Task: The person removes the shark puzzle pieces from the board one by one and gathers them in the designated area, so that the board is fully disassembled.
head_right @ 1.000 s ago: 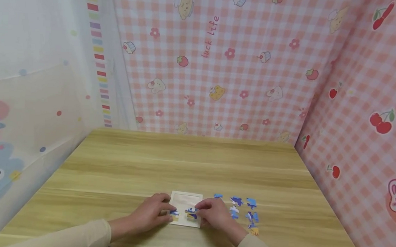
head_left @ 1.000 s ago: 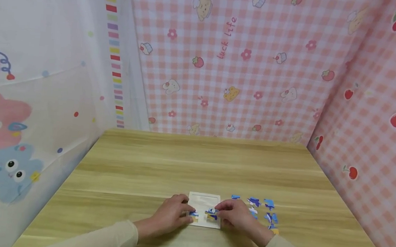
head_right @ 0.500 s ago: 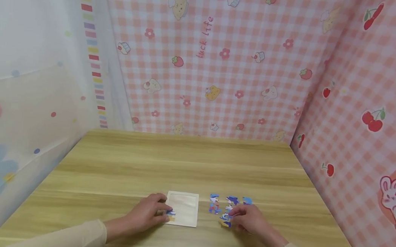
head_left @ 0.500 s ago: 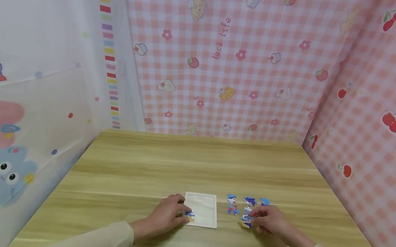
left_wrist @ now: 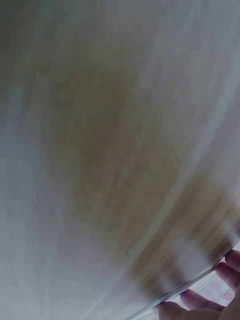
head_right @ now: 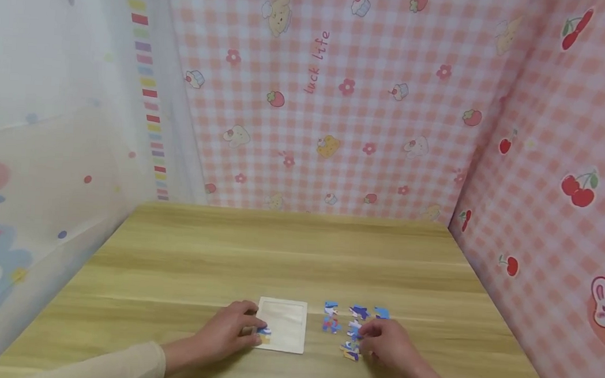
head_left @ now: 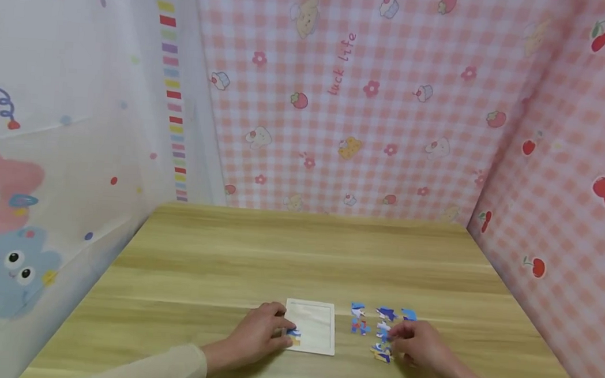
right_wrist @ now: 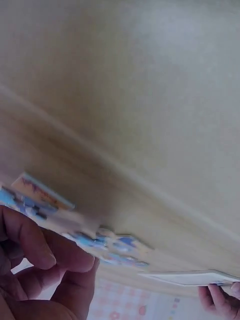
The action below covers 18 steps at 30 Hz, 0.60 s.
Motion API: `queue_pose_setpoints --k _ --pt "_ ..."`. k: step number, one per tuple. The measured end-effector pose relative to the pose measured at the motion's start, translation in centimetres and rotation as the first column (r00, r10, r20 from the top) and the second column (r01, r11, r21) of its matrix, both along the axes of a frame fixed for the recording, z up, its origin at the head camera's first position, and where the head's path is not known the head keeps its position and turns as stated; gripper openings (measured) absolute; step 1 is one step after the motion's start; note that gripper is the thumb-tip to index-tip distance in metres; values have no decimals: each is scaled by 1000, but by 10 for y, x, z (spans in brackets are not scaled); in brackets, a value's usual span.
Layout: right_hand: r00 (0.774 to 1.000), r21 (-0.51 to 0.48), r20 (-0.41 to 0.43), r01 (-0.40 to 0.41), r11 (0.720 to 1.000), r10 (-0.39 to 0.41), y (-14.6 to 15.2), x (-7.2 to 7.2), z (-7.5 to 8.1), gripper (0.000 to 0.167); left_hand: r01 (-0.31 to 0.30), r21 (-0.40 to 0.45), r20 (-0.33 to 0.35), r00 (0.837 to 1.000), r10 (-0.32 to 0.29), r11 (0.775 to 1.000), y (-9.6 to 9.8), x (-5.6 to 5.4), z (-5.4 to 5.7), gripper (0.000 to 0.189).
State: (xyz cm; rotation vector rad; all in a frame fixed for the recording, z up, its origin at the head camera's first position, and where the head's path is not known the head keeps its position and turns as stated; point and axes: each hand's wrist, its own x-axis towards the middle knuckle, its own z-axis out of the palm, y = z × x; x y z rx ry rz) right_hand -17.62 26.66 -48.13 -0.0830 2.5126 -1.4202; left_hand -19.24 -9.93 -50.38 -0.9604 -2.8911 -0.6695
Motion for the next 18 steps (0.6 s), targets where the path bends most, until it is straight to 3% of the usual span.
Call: queue_pose_setpoints --k 6,12,18 --pt "1000 -22 6 -6 1000 6 -18 -1 11 19 -7 6 -17 1000 7 1000 4 0 0 29" --pt "998 -87 29 -53 995 56 -77 -6 14 19 -21 3 -19 1000 21 1000 3 1 2 28" --pt "992 -148 50 -108 983 117 -135 -12 8 19 -2 20 -28 1000 3 1000 -2 -2 5 41"
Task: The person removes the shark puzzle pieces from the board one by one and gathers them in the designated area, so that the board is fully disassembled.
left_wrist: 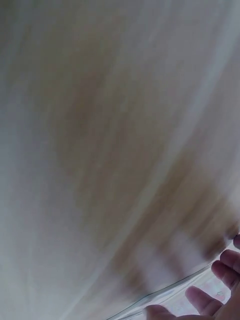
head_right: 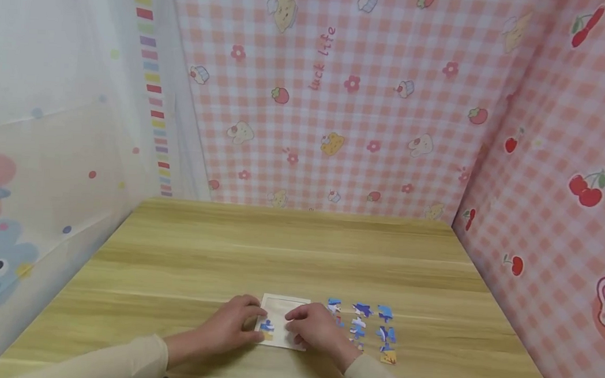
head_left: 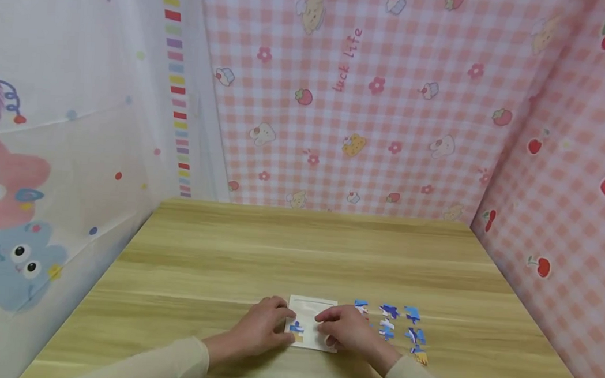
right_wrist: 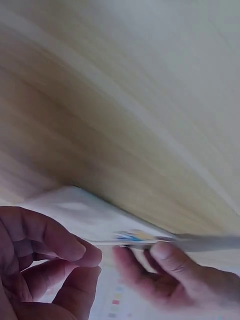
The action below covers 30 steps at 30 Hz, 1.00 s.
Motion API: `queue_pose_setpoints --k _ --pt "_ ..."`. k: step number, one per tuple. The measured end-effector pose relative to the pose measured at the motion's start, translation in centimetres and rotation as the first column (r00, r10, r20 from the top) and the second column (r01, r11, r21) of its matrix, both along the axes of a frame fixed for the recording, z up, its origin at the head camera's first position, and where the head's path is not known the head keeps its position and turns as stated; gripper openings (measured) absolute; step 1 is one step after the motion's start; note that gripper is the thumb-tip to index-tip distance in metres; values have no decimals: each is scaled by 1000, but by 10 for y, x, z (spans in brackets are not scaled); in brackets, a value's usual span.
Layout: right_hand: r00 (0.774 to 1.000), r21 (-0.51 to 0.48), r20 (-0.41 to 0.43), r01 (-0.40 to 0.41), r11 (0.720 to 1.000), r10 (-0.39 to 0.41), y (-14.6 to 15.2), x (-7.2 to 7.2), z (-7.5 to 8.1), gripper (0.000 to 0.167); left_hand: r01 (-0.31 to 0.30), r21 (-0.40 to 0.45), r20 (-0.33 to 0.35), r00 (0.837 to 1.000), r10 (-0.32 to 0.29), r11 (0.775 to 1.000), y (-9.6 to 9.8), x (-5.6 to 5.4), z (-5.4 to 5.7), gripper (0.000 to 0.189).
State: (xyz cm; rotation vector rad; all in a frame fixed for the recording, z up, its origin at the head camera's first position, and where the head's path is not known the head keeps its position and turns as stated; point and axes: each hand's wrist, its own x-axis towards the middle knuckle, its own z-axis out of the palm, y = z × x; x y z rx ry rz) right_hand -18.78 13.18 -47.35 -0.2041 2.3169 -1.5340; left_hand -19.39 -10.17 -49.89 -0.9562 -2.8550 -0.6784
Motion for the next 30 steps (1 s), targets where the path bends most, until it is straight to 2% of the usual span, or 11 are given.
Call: queue_pose_setpoints --k 5,13,21,30 --pt "999 39 12 -38 999 37 -22 1 -5 19 8 -15 35 999 -7 1000 -6 -1 3 53" --pt "1000 59 -1 -30 998 30 -27 3 -11 19 20 -39 54 998 -18 999 -10 0 0 58" --pt "1000 -26 -16 16 1000 -16 -34 3 -10 10 19 -27 60 998 -17 999 -11 1 -3 59" --pt "996 -17 -50 76 997 -77 -34 2 -13 11 15 -18 48 999 -14 1000 -9 2 -4 58"
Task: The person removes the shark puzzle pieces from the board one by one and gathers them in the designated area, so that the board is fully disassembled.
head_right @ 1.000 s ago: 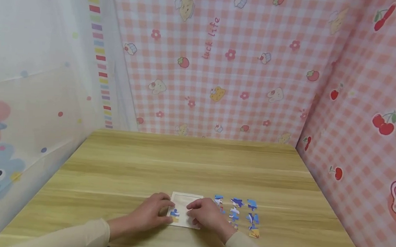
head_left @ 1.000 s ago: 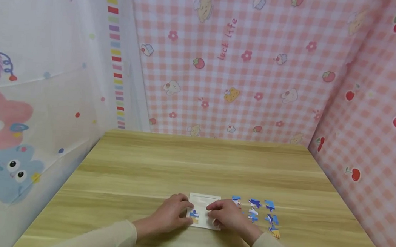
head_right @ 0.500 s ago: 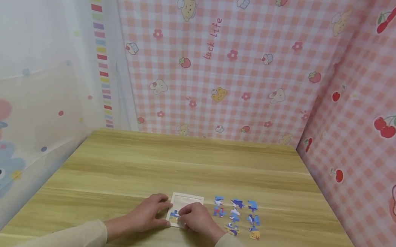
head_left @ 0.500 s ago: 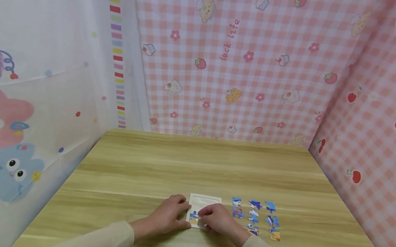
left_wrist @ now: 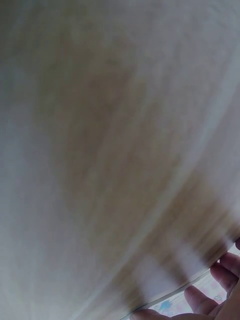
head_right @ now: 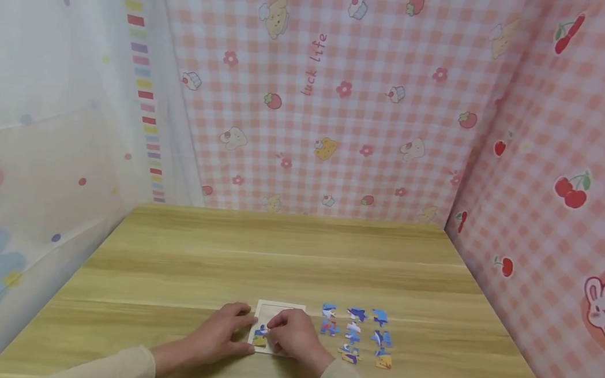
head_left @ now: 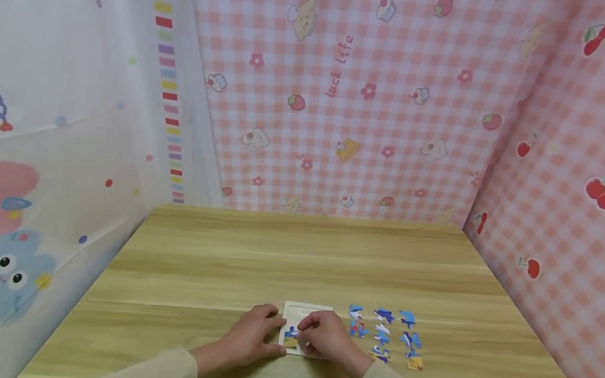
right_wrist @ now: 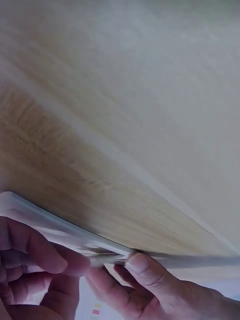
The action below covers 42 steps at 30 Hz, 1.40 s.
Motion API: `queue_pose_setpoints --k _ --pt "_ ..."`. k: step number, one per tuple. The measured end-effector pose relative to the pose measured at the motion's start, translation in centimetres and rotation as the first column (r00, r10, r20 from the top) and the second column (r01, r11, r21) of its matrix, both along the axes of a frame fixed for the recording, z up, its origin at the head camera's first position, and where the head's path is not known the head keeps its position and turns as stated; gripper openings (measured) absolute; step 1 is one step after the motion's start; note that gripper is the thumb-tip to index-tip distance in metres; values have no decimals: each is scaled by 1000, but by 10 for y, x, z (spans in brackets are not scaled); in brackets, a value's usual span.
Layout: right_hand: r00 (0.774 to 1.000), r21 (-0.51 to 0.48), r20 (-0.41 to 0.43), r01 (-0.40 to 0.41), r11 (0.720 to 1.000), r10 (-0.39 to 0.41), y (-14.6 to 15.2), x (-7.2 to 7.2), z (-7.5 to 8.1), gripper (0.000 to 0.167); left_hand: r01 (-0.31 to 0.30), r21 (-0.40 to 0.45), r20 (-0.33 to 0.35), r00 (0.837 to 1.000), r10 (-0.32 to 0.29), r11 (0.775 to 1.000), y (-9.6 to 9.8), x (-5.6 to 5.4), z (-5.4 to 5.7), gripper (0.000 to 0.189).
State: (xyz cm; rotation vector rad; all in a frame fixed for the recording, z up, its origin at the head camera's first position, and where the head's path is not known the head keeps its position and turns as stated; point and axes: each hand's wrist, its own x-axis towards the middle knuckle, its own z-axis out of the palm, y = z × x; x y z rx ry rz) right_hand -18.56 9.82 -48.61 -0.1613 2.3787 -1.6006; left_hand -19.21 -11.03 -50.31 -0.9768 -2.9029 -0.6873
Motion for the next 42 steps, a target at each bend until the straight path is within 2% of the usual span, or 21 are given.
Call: queue_pose_setpoints --k 6,12,15,18,23,28,34,38,42 --pt "1000 49 25 12 999 -13 4 3 -4 8 14 -8 -4 1000 -14 1000 3 1 -8 60" --pt "1000 105 -13 -15 994 16 9 9 -9 9 17 -13 20 1000 -17 1000 8 1 -11 59" --pt "998 92 -42 -36 995 40 9 11 -11 9 20 -11 41 999 -19 1000 9 2 -11 60" --pt "998 59 -50 -21 998 24 8 11 -12 9 20 -7 46 999 -20 1000 11 3 -11 60" --pt "1000 12 -6 21 1000 -21 7 12 -12 9 28 1 20 999 -28 1000 13 5 -12 58" --pt "1000 7 2 22 1000 -22 11 11 -9 8 19 0 11 1000 -19 1000 13 7 -13 58" --pt "999 33 5 34 999 -34 35 6 5 9 22 14 -15 1000 -22 1000 11 5 -10 58" --pt "997 65 0 83 994 -83 61 2 14 10 17 15 -26 1000 -16 1000 7 1 -6 58" --pt "993 55 11 119 991 -120 88 4 16 11 14 25 -9 1000 -14 1000 3 -1 -3 57"
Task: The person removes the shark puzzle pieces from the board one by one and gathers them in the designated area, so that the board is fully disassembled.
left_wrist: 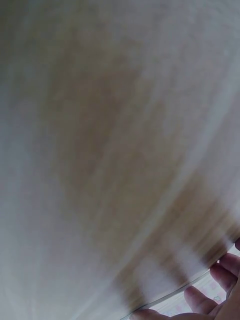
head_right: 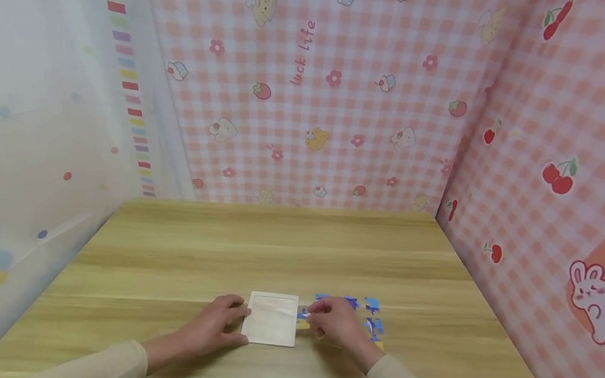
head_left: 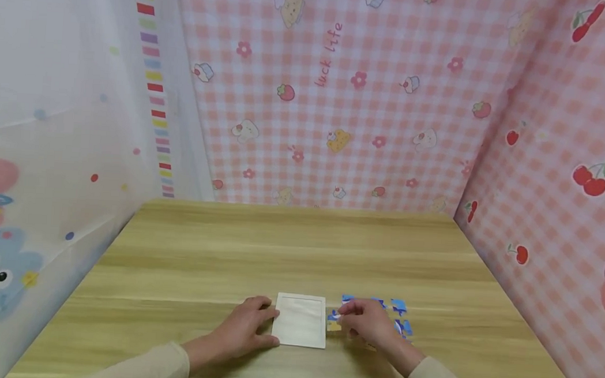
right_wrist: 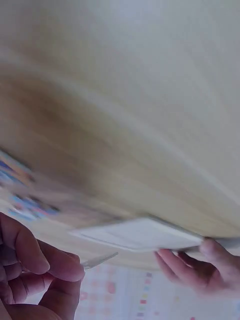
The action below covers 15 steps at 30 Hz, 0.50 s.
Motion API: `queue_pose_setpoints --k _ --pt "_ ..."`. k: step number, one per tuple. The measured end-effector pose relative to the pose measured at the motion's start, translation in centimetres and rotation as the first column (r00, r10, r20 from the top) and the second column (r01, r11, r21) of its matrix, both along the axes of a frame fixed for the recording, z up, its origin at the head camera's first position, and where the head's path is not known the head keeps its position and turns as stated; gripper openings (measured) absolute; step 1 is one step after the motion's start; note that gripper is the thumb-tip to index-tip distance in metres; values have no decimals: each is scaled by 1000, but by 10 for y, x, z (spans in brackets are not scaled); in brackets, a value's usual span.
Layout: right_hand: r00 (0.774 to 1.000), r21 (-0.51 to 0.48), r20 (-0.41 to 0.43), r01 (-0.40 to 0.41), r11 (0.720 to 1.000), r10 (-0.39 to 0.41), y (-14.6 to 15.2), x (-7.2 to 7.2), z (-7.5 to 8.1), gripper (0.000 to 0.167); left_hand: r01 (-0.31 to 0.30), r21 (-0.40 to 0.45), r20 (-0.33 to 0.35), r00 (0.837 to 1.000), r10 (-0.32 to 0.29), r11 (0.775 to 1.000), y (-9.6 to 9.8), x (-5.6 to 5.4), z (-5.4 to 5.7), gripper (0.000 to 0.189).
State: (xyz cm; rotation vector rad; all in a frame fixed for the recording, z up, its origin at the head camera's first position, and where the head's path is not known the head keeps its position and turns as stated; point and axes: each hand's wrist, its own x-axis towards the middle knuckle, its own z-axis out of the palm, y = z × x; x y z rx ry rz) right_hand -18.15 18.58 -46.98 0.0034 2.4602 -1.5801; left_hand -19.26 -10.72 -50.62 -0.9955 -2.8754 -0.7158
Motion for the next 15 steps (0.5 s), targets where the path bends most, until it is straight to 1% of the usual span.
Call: queue_pose_setpoints --k 3,6,11,15 --pt "1000 0 9 5 1000 -5 13 6 -4 11 5 3 16 1000 -5 1000 -4 1 0 58" --pt "1000 20 2 -7 1000 7 18 8 -9 10 -6 1 24 1000 6 1000 -8 2 0 58" --pt "998 68 -46 -40 997 43 15 7 -18 10 -14 5 25 1000 14 1000 -11 2 0 58" --pt "996 130 -72 -39 991 49 12 9 -22 10 -13 6 40 999 13 1000 -10 3 -1 59"
